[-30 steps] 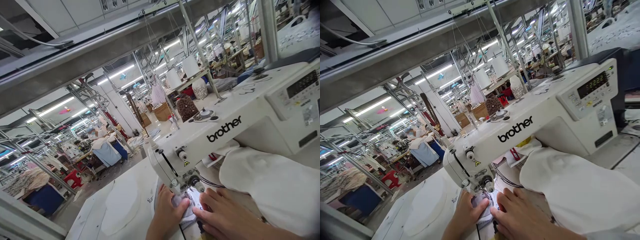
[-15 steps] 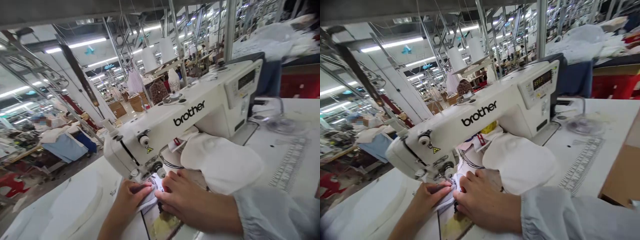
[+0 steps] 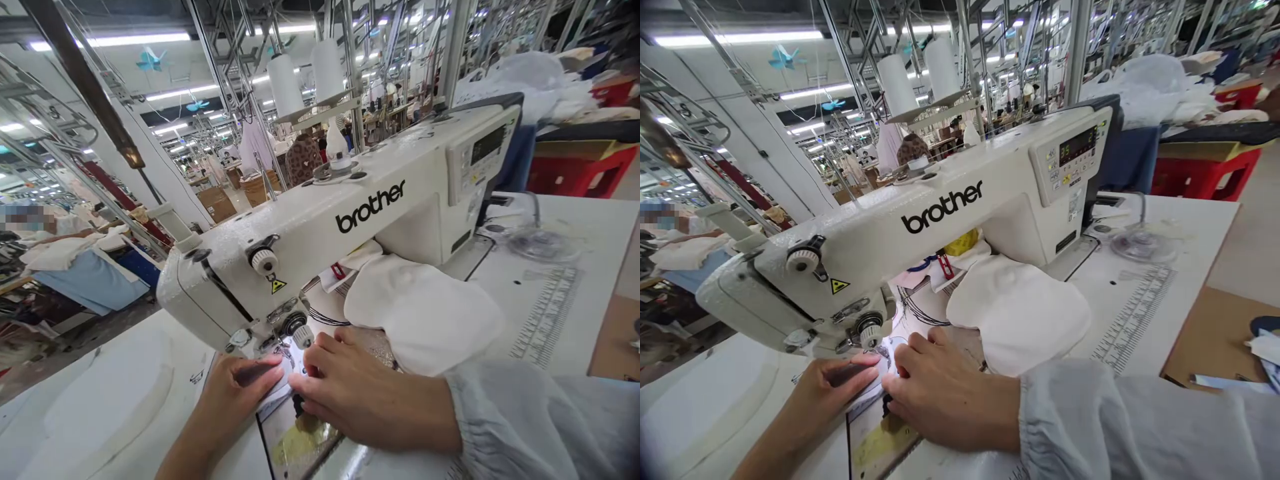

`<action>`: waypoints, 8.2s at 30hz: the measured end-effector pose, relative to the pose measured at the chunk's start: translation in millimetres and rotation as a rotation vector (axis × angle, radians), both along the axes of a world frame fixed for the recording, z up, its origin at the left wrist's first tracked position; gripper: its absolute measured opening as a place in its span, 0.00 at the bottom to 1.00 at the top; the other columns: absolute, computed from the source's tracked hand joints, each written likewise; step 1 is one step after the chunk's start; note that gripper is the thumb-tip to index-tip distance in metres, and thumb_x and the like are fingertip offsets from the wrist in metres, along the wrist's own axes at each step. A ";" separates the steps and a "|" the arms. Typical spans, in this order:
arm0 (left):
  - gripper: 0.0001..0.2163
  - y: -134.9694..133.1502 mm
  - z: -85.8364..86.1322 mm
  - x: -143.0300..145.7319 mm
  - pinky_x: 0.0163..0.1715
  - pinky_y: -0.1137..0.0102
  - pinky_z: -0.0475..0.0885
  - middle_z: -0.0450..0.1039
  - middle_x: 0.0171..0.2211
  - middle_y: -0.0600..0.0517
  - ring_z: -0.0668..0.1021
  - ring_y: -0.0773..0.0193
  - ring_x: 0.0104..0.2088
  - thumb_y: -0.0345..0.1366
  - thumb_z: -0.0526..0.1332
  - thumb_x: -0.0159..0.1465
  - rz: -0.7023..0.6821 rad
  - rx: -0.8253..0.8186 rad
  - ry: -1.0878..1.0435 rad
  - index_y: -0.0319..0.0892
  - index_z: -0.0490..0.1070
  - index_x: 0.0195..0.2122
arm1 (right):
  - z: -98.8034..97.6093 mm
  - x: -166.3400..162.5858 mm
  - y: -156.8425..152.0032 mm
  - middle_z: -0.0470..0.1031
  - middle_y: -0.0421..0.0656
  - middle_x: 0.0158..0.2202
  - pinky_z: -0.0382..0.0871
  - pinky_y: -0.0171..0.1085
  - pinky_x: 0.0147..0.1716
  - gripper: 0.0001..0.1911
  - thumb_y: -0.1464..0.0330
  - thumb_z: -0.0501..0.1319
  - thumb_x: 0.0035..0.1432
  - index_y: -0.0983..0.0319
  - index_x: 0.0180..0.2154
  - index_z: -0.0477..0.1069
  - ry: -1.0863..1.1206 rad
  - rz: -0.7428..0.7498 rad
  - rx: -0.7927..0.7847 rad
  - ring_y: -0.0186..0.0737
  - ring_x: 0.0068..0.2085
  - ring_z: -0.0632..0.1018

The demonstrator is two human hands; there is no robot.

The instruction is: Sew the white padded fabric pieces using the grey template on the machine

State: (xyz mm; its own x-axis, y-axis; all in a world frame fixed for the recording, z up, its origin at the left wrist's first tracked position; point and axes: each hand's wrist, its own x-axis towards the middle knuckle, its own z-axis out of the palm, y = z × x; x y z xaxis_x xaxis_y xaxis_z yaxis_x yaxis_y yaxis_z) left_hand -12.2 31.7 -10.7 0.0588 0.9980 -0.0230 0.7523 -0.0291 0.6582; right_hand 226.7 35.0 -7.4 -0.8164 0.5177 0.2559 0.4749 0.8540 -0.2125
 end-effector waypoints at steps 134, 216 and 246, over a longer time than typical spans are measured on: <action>0.19 -58.8 -33.9 27.8 0.45 0.56 0.78 0.68 0.61 0.48 0.74 0.53 0.57 0.39 0.46 0.70 0.040 0.370 0.691 0.52 0.68 0.58 | -3.5 2.9 -0.6 0.69 0.43 0.38 0.54 0.41 0.37 0.08 0.74 0.53 0.66 0.60 0.36 0.68 0.044 -0.036 0.059 0.41 0.39 0.66; 0.10 -65.8 -11.1 80.1 0.36 0.63 0.74 0.79 0.44 0.48 0.80 0.57 0.43 0.24 0.55 0.65 0.127 0.513 0.838 0.41 0.74 0.40 | -22.5 13.9 -70.4 0.72 0.41 0.37 0.50 0.44 0.44 0.10 0.80 0.51 0.63 0.61 0.36 0.65 0.168 0.125 0.072 0.40 0.39 0.66; 0.24 -129.8 11.3 -4.8 0.45 0.57 0.74 0.81 0.39 0.47 0.80 0.53 0.41 0.48 0.70 0.45 0.833 0.179 -0.310 0.42 0.78 0.42 | -33.8 9.1 -67.8 0.72 0.41 0.38 0.48 0.44 0.41 0.13 0.82 0.52 0.62 0.61 0.38 0.69 0.333 0.147 0.064 0.40 0.40 0.67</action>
State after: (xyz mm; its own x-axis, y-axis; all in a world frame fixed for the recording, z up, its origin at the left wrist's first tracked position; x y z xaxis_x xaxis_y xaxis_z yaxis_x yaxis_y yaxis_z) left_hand -17.0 -98.0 0.7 -0.7062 0.7073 0.0330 0.3652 0.3239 0.8728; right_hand 235.8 -32.8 -41.1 -0.7471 0.3752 0.5486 0.2598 0.9246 -0.2785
